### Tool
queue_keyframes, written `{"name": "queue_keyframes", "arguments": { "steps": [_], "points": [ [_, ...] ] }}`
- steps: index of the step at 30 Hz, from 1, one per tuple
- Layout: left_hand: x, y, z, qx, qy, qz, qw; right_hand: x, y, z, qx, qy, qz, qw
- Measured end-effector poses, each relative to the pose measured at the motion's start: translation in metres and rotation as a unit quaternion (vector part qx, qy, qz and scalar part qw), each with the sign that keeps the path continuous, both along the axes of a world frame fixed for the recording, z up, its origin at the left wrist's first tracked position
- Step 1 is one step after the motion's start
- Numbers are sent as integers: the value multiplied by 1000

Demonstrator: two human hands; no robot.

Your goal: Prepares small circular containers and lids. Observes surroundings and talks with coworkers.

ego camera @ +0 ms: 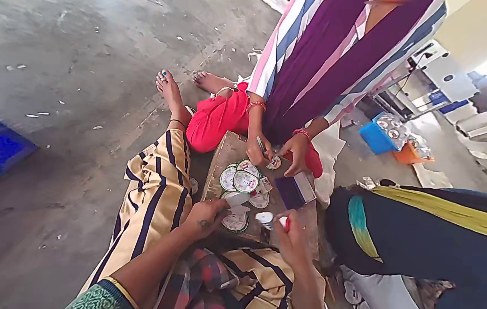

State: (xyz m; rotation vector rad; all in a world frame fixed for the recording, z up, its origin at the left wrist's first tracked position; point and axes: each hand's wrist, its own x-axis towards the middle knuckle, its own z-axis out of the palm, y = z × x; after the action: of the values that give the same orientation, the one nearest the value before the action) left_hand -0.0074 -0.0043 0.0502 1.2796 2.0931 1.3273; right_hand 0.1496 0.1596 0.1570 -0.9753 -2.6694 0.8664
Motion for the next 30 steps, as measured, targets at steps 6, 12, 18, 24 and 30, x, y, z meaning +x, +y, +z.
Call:
{"name": "queue_keyframes", "arguments": {
  "steps": [6, 12, 18, 24, 30],
  "points": [
    [-3, 0, 5, -13, -44, -6, 999, -19, -31, -1, -25, -41, 39, 998],
    [-4, 2, -2, 1, -46, -5, 999, -8, -23, -1, -23, 1, -1, 1000],
    [-2, 2, 6, -44, -65, 23, 997, -16, -29, -3, -9, -43, 27, 999],
    [-4, 4, -2, 15, -55, 29, 998, -43, -50, -11, 58, -95, 59, 992],
    [-4, 1, 4, -15, -35, -24, 999, -58, -64, -12, 32, -234, 53, 970]
  ]
}}
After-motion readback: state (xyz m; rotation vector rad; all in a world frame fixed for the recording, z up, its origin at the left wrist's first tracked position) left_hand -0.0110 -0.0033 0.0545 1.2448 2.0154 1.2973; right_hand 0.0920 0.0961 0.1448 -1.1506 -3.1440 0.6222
